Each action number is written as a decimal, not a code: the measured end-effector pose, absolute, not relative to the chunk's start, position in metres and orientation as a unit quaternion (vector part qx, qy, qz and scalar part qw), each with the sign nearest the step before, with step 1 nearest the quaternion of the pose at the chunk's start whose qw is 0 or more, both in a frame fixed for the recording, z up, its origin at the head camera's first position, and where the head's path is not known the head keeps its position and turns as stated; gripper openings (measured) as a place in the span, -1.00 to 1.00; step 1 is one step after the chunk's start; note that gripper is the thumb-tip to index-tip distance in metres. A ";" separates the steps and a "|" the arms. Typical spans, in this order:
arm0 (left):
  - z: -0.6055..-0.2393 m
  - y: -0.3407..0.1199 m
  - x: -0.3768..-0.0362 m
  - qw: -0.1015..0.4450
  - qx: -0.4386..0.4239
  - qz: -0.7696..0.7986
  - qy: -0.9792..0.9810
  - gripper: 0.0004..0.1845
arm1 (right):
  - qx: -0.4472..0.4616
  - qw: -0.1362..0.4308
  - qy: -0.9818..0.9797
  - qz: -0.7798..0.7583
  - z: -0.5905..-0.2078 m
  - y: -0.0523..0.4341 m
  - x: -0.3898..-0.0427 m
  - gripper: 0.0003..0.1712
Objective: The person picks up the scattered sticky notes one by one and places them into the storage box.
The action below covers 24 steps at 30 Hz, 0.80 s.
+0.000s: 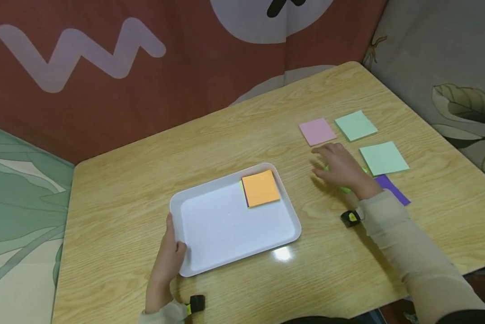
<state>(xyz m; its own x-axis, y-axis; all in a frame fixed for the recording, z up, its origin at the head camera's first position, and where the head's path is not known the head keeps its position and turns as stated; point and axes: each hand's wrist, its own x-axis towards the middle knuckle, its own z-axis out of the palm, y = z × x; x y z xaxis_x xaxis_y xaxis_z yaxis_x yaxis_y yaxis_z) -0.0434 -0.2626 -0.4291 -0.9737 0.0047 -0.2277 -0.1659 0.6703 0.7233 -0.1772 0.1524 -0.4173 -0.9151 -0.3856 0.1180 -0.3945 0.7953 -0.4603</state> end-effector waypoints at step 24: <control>-0.429 -0.262 -0.043 0.102 -0.036 0.413 0.904 -0.21 | 0.144 -0.018 -0.955 0.258 -0.414 0.182 -0.169 -0.41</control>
